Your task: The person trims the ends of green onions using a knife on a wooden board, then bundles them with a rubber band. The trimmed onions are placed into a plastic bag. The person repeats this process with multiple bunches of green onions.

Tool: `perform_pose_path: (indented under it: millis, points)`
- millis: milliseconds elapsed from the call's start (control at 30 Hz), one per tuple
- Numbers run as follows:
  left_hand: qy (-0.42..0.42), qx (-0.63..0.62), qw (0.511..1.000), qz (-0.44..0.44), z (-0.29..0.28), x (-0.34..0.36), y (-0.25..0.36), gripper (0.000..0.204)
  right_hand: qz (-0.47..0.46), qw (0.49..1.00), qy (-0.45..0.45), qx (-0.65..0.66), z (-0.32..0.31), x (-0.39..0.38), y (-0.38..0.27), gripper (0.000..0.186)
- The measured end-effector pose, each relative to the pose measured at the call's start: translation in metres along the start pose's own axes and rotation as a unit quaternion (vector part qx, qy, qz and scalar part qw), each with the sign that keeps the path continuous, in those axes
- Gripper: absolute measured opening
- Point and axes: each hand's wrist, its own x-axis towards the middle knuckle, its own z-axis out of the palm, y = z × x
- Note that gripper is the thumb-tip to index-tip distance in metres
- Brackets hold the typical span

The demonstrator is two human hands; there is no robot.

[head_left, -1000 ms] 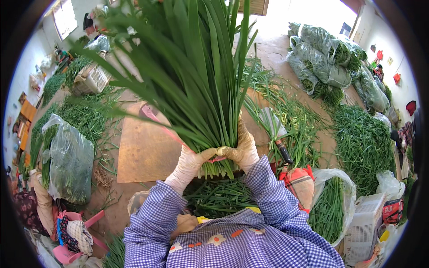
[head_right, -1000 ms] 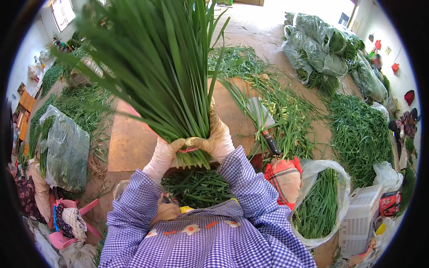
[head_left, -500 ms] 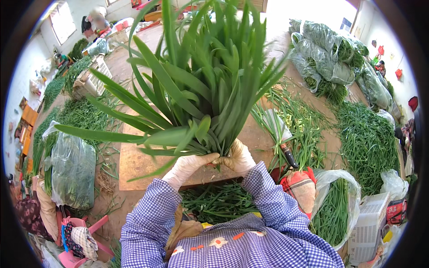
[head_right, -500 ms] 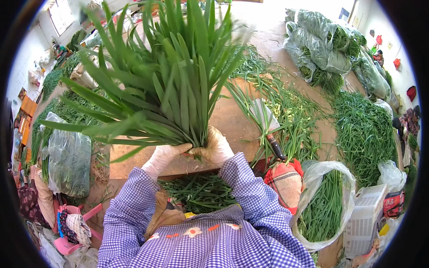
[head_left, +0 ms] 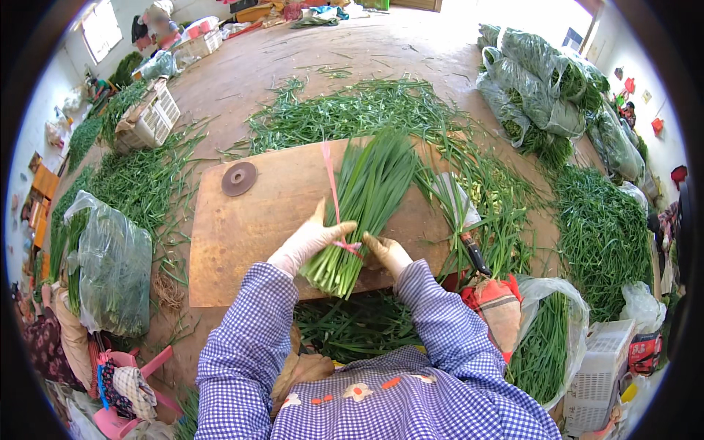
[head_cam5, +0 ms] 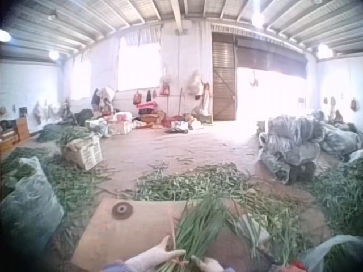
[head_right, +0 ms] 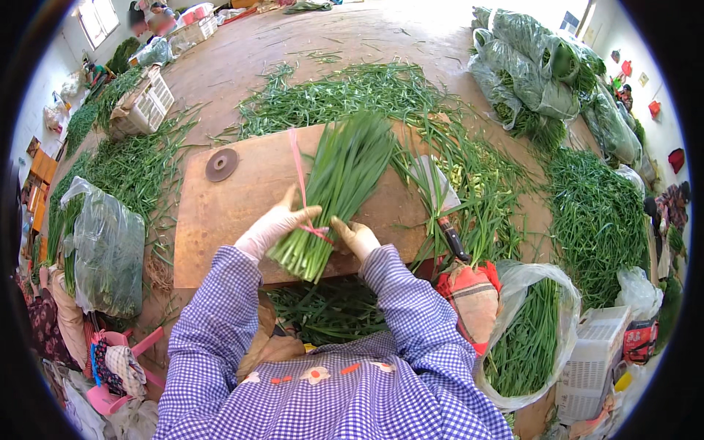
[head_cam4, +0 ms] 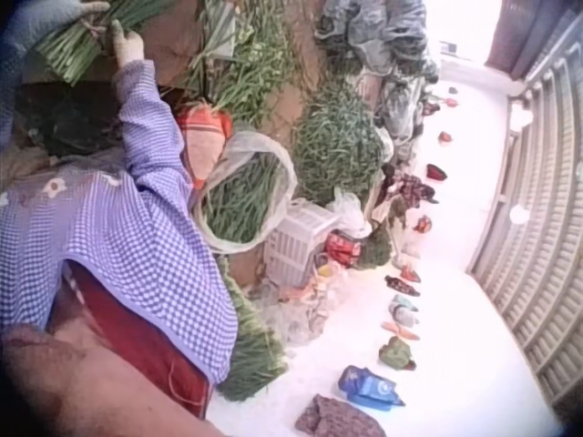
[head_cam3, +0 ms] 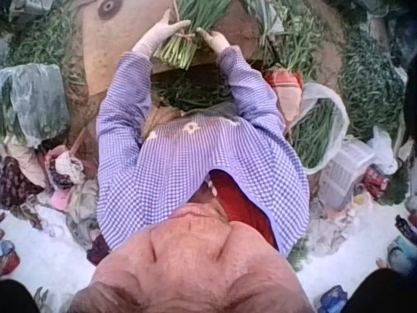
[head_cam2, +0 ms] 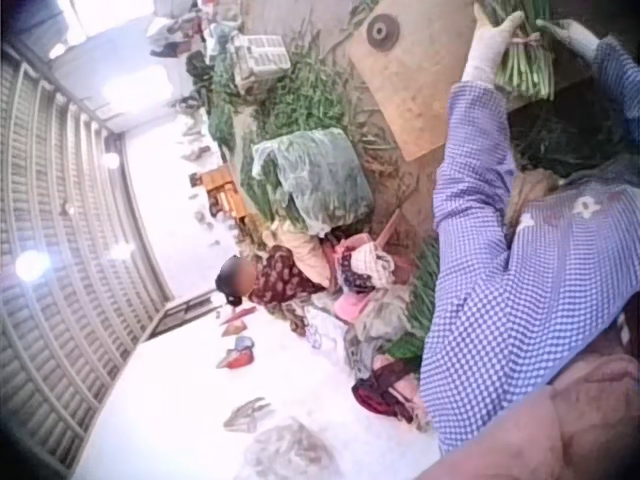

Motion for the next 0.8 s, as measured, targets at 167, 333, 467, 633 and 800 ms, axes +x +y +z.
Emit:
perform_pose_path:
  millis: [167,333,467,633,800]
  points:
    - [-0.004,-0.055,0.998,-0.012,0.009,0.008,-0.049,0.113,-0.163,0.850,0.184,-0.466,0.000,-0.020,0.002,0.031]
    - [-0.027,-0.036,0.997,-0.063,0.010,0.011,-0.042,0.115,-0.429,0.706,0.055,-0.561,0.008,-0.049,0.003,0.034]
    - [-0.015,0.122,0.992,-0.039,0.026,0.007,-0.041,0.132,-0.359,0.632,0.062,-0.684,0.025,-0.046,0.027,0.028]
    - [0.036,0.226,0.973,-0.015,0.039,0.004,-0.045,0.141,-0.254,0.726,-0.005,-0.639,0.025,-0.052,0.027,0.016]
    - [0.044,0.141,0.989,0.029,0.031,0.021,-0.079,0.147,-0.017,0.917,-0.331,-0.224,0.053,-0.087,0.011,0.027]
